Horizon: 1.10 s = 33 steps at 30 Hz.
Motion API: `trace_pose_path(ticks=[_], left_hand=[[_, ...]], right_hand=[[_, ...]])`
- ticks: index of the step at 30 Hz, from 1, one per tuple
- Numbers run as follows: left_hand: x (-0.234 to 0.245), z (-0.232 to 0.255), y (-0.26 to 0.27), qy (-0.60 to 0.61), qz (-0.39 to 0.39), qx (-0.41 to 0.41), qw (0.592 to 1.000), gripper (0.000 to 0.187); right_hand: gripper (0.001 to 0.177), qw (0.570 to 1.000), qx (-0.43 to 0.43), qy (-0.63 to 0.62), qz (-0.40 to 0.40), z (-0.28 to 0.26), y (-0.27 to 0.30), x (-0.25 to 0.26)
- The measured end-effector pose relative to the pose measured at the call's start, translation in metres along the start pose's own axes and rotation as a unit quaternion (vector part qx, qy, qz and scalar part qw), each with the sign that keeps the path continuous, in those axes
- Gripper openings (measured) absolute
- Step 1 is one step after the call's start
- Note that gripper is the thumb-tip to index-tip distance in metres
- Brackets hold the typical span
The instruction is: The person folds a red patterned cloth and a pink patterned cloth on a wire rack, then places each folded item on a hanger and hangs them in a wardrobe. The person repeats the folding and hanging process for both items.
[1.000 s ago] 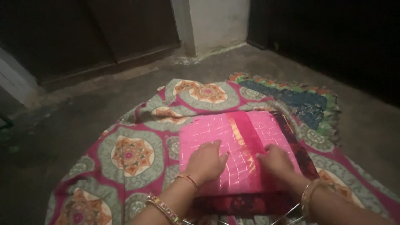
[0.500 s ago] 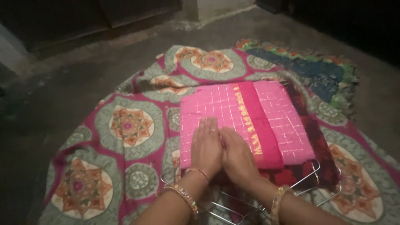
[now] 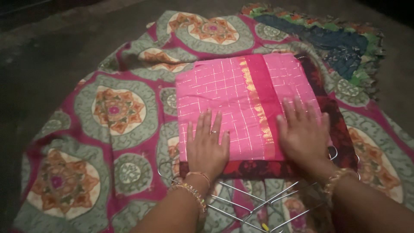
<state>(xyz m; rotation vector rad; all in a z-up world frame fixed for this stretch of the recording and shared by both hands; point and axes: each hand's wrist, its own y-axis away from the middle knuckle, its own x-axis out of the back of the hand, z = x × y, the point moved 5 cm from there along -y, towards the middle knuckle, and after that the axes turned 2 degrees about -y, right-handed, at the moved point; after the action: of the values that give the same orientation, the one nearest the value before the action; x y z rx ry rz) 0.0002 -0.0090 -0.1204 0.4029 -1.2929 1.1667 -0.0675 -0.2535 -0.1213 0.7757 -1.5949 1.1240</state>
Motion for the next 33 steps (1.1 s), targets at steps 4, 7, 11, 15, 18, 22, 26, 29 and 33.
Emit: trace_pose_path(ticks=[4,7,11,15,18,22,26,29,33], left_hand=[[0.003,0.0,-0.003,-0.002,0.025,-0.003,1.0,0.061],[-0.005,-0.001,0.001,-0.024,0.027,-0.005,0.999,0.06],[-0.012,-0.005,0.001,-0.028,0.029,-0.009,0.999,0.06],[-0.012,-0.002,0.002,-0.061,0.057,-0.026,0.996,0.058],[-0.011,-0.001,0.003,-0.029,0.057,-0.012,0.998,0.058],[-0.006,0.001,0.0,-0.011,0.046,-0.006,0.999,0.059],[-0.005,0.002,0.001,-0.018,0.04,-0.006,0.999,0.059],[-0.003,0.003,0.0,-0.014,0.038,-0.008,0.999,0.059],[0.0,0.003,0.0,-0.005,0.046,-0.007,0.999,0.058]], right_hand=[[0.059,0.997,-0.057,-0.022,0.04,0.027,-0.006,0.02],[0.051,0.987,-0.012,-0.102,0.127,0.009,0.006,0.049],[0.05,0.949,0.171,-0.25,0.09,-0.096,0.02,0.042],[0.054,0.971,0.17,-0.166,-0.025,-0.137,0.004,0.008],[0.059,0.987,0.148,-0.062,-0.022,-0.114,-0.014,-0.002],[0.067,0.994,0.073,-0.059,-0.058,-0.079,-0.037,-0.007],[0.075,0.995,-0.013,-0.056,-0.081,-0.042,-0.045,-0.008],[0.077,0.99,-0.069,-0.056,-0.106,-0.009,-0.047,-0.008],[0.076,0.982,-0.132,-0.049,-0.13,0.023,-0.047,-0.004]])
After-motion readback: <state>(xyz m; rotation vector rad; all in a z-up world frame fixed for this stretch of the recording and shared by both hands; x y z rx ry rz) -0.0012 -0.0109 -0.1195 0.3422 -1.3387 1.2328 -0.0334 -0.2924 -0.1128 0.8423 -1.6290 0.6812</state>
